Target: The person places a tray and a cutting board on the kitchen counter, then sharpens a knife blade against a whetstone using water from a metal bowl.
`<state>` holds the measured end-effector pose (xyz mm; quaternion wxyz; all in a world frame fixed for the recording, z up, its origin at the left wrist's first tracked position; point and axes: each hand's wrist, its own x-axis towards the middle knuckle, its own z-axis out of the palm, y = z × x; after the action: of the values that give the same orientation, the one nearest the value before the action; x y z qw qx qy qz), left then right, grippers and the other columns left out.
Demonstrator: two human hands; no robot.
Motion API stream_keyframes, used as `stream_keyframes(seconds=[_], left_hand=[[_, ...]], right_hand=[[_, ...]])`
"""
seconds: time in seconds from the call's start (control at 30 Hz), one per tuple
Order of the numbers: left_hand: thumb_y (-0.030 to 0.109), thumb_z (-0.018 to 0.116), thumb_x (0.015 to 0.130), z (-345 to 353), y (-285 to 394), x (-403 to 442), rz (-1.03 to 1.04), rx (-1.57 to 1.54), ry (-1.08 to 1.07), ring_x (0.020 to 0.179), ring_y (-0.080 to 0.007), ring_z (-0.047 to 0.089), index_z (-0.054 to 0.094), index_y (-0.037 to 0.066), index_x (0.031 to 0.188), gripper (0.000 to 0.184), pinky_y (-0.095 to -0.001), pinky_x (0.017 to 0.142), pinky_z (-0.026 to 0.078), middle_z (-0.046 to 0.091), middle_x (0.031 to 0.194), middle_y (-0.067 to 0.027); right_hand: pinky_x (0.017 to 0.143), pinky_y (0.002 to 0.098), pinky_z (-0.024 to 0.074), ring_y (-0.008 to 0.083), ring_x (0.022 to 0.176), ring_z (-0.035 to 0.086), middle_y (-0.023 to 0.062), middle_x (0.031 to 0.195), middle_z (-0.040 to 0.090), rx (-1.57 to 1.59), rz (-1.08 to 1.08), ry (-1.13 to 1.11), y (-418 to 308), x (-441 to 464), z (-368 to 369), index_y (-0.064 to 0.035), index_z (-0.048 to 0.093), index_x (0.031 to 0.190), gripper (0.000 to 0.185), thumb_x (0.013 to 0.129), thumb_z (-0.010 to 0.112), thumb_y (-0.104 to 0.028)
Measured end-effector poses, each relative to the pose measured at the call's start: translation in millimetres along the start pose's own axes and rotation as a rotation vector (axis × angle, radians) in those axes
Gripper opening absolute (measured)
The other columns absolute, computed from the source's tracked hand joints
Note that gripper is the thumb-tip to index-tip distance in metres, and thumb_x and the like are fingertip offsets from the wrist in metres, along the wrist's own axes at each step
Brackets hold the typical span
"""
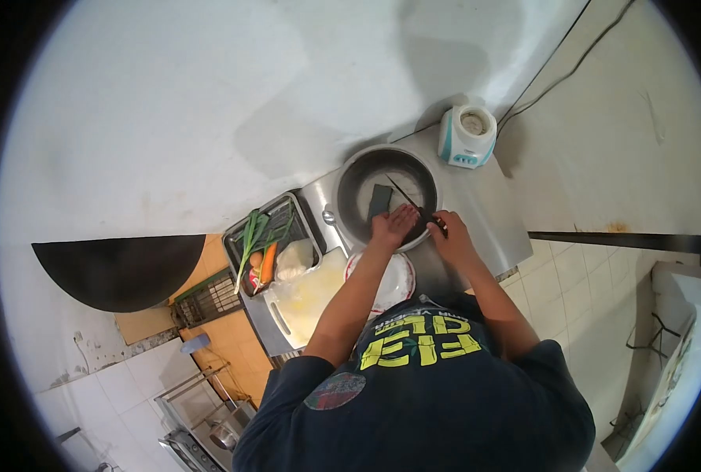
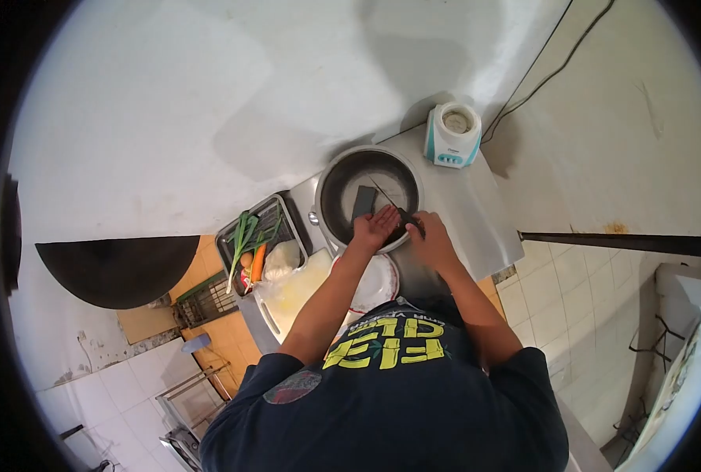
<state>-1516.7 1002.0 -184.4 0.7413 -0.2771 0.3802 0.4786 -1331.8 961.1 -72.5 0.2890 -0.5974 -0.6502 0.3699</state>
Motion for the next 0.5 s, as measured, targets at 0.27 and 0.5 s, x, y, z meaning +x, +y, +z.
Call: stream_keyframes(seconds=[0.27,0.5], left_hand=[[0.032,0.027,0.106,22.1,-27.3,-67.0,0.833,0.996,-0.278,0.134,-0.0366,0.049,0.047,-0.009,0.140,0.057,-0.0414,0.114,0.036,0.056,0.137,-0.0264],[0.036,0.027,0.107,28.8,-18.2,-109.2,1.106,1.963,-0.523,0.150,-0.0386,0.021,0.024,-0.005,0.154,0.063,-0.0510,0.121,0.012,0.024,0.160,-0.0267]], right_hand=[[0.058,0.0326,0.0505,0.0144,0.066,0.058,0.0083,0.086,0.063,0.439,0.529,-0.179,-13.9,-1.0,-16.8,-0.0006,0.062,0.114,0.032,0.101,0.058,-0.030],[0.045,0.0242,0.0372,0.0086,0.058,0.050,0.0010,0.074,0.050,0.629,0.557,-0.230,-38.5,5.2,-21.9,-0.0025,0.058,0.104,0.022,0.103,0.056,-0.024]])
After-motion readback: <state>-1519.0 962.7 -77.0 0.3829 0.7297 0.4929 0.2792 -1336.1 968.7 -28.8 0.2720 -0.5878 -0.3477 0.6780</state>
